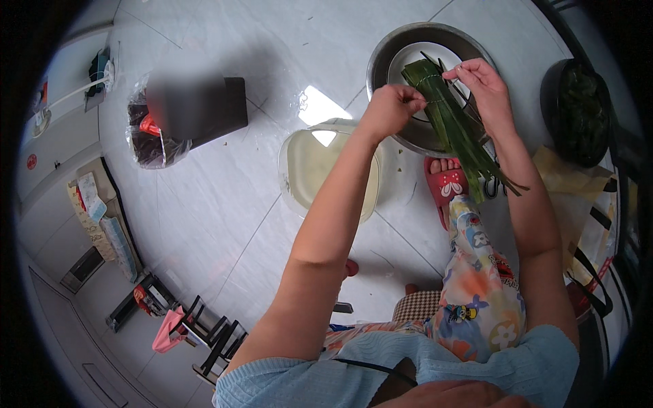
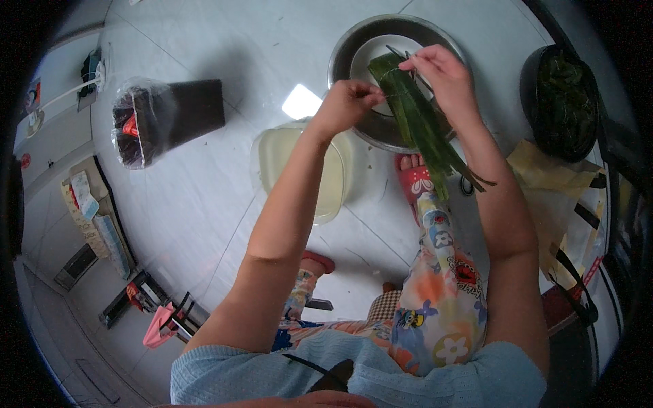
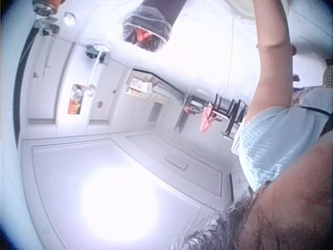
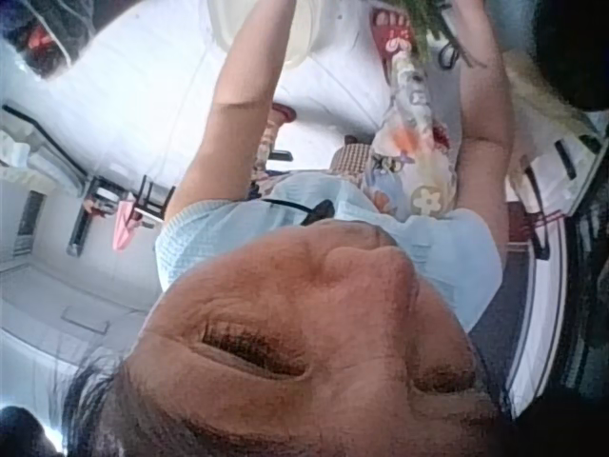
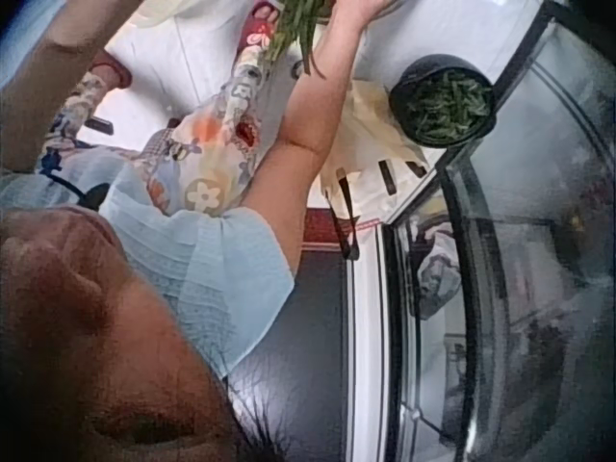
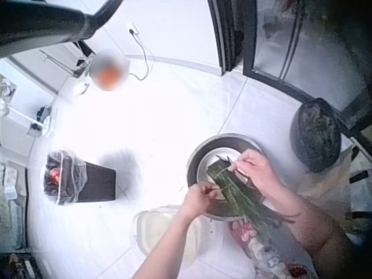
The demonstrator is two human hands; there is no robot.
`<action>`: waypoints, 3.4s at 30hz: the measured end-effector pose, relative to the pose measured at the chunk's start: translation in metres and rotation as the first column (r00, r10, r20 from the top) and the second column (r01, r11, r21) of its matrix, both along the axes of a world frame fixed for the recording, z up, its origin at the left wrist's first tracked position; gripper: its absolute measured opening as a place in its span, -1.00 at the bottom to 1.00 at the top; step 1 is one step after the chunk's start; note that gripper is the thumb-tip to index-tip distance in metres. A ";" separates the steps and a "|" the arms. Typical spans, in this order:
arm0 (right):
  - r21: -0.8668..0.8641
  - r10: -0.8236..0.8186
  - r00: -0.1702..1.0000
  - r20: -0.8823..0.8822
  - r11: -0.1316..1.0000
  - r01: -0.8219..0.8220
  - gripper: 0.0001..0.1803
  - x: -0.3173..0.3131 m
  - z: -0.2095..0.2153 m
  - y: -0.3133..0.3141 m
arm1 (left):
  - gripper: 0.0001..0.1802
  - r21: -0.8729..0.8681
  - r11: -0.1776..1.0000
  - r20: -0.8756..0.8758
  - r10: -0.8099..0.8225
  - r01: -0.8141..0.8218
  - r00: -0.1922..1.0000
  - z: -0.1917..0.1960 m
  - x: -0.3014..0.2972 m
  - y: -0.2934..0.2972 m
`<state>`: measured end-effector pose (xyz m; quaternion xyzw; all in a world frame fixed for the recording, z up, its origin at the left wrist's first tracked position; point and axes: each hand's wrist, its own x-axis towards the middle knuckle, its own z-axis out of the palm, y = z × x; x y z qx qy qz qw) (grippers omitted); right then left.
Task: The person sits on the floor and folds green leaves into a bundle. They use scissors to trim the edges and tie the bundle with string. The finished bundle is placed in a metal bowl.
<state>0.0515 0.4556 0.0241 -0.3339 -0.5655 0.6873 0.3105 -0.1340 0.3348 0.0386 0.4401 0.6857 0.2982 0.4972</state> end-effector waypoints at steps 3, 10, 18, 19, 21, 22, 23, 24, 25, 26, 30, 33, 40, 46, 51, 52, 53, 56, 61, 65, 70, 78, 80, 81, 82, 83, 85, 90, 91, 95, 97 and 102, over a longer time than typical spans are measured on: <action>0.012 0.035 0.996 0.085 0.999 -0.037 -0.87 0.001 -0.010 0.003 | -0.80 0.101 0.983 0.219 0.129 -0.154 0.967 0.009 0.000 0.001; -0.035 0.226 0.902 0.368 0.973 -0.230 -0.75 -0.014 -0.004 -0.016 | -0.85 0.299 0.915 0.289 0.184 -0.271 0.940 0.028 0.016 0.025; -0.093 0.253 0.920 0.299 0.967 -0.236 -0.72 -0.010 -0.018 -0.016 | -0.75 0.251 0.948 0.124 0.169 -0.195 0.978 0.028 0.018 0.040; -0.151 0.266 0.935 0.234 0.960 -0.236 -0.73 -0.010 -0.020 -0.013 | -0.76 0.242 0.947 0.108 0.191 -0.213 0.976 0.024 0.017 0.038; -0.152 0.239 0.955 0.173 0.965 -0.214 -0.76 -0.009 -0.023 -0.015 | -0.77 0.226 0.942 0.075 0.236 -0.247 0.969 0.014 0.016 0.033; -0.154 0.227 0.964 0.139 0.967 -0.205 -0.78 -0.010 -0.023 -0.016 | -0.77 0.216 0.938 0.092 0.255 -0.270 0.963 0.011 0.016 0.030; -0.123 0.223 0.967 0.124 0.970 -0.208 -0.80 -0.011 -0.022 -0.016 | -0.77 0.207 0.934 0.108 0.275 -0.292 0.955 0.007 0.018 0.028; -0.092 0.220 0.969 0.109 0.973 -0.211 -0.83 -0.012 -0.021 -0.016 | -0.77 0.197 0.929 0.123 0.294 -0.314 0.948 0.004 0.019 0.027; -0.060 0.214 0.972 0.098 0.976 -0.209 -0.86 -0.011 -0.020 -0.016 | -0.78 0.134 0.945 0.126 0.282 -0.298 0.951 0.007 0.019 0.028; -0.062 0.208 0.972 0.112 0.977 -0.202 -0.88 -0.010 -0.018 -0.016 | -0.79 0.070 0.957 0.129 0.270 -0.281 0.954 0.012 0.018 0.029; -0.074 0.203 0.973 0.112 0.978 -0.196 -0.90 -0.010 -0.015 -0.016 | -0.86 -0.011 0.980 0.084 0.200 -0.200 0.976 0.007 0.013 0.028; -0.100 0.216 0.974 0.062 0.973 -0.209 -0.90 -0.007 -0.020 -0.010 | -0.90 0.060 0.969 0.136 0.229 -0.239 0.964 0.003 0.013 0.026; -0.265 0.261 0.962 0.087 0.936 -0.230 -0.93 -0.001 -0.016 -0.005 | -0.89 0.271 0.960 -0.049 0.084 -0.068 0.995 0.017 0.016 0.013; 0.554 0.008 0.891 0.455 0.781 -0.290 -0.91 -0.005 -0.009 -0.011 | -0.90 0.092 0.953 0.324 0.246 -0.289 0.913 -0.011 0.014 0.016; 0.803 -0.143 0.898 0.417 0.521 -0.290 -0.88 -0.007 -0.013 -0.009 | -0.91 -0.005 0.988 0.329 0.149 -0.156 0.932 -0.019 0.015 0.025; 0.791 -0.141 0.890 0.434 0.532 -0.302 -0.87 -0.005 -0.013 -0.009 | -0.91 -0.011 0.986 0.299 0.164 -0.169 0.940 -0.018 0.015 0.025; 0.798 -0.145 0.892 0.429 0.524 -0.299 -0.88 -0.005 -0.013 -0.009 | -0.91 -0.017 0.983 0.268 0.179 -0.182 0.946 -0.017 0.016 0.026; 0.820 -0.146 0.911 0.386 0.506 -0.266 -0.88 -0.003 -0.012 -0.010 | -0.91 -0.024 0.977 0.225 0.210 -0.210 0.951 -0.014 0.014 0.022; 0.714 -0.190 0.875 0.445 0.665 -0.218 -0.91 0.023 -0.030 -0.003 | -0.89 0.009 0.979 -0.137 0.202 -0.203 0.970 -0.013 0.003 0.005; 0.612 -0.198 0.757 0.623 0.725 -0.315 -0.92 0.041 -0.046 -0.005 | -0.82 -0.194 0.950 -0.436 0.139 -0.244 0.889 -0.008 -0.005 -0.013; 0.474 -0.223 0.787 0.575 0.875 -0.098 -0.92 0.033 -0.055 -0.004 | -0.81 -0.264 0.933 -0.632 0.026 -0.246 0.775 0.003 -0.002 -0.008; -0.213 -0.052 0.996 0.079 0.975 0.068 -0.83 0.001 -0.033 -0.004 | -0.80 -0.010 0.998 -0.029 0.064 -0.065 0.997 -0.002 -0.021 -0.023; -0.320 -0.010 0.996 0.084 0.947 0.036 -0.82 -0.006 -0.025 -0.005 | -0.80 0.061 0.989 0.175 0.121 -0.134 0.977 0.007 -0.010 -0.015; -0.291 0.030 0.990 0.137 0.957 0.011 -0.82 -0.009 -0.030 -0.005 | -0.80 0.089 0.981 0.276 0.142 -0.172 0.951 0.009 -0.005 -0.012; -0.262 0.070 0.979 0.191 0.965 -0.018 -0.82 -0.011 -0.036 -0.004 | -0.82 0.044 0.972 0.425 0.190 -0.230 0.885 0.006 0.000 -0.007; -0.181 0.086 0.960 0.266 0.983 -0.038 -0.84 -0.011 -0.044 -0.002 | -0.83 -0.010 0.961 0.561 0.235 -0.277 0.794 0.002 0.004 -0.001; -0.105 0.091 0.956 0.279 0.992 -0.063 -0.87 -0.012 -0.063 -0.002 | -0.88 -0.108 0.939 0.655 0.315 -0.328 0.687 -0.005 0.009 0.006; -0.133 0.117 0.943 0.310 0.988 -0.079 -0.87 -0.023 -0.062 -0.009 | -0.93 -0.168 0.889 0.537 0.444 -0.425 0.717 -0.015 0.009 0.006; -0.024 0.110 0.910 0.399 0.994 -0.109 -0.84 -0.023 -0.065 -0.007 | -0.94 -0.123 0.894 0.513 0.429 -0.430 0.744 -0.010 0.013 0.009; 0.058 0.171 0.773 0.611 0.964 -0.259 -0.81 -0.030 -0.046 -0.011 | -0.87 0.033 0.912 0.450 0.351 -0.409 0.821 -0.002 0.020 0.017; 0.104 0.178 0.791 0.585 0.951 -0.291 -0.79 -0.031 -0.043 -0.014 | -0.83 0.147 0.915 0.448 0.277 -0.375 0.850 -0.003 0.021 0.023; 0.087 0.241 0.792 0.561 0.934 -0.346 -0.80 -0.019 -0.041 -0.016 | -0.77 0.082 0.944 0.444 0.251 -0.318 0.860 -0.010 0.028 0.030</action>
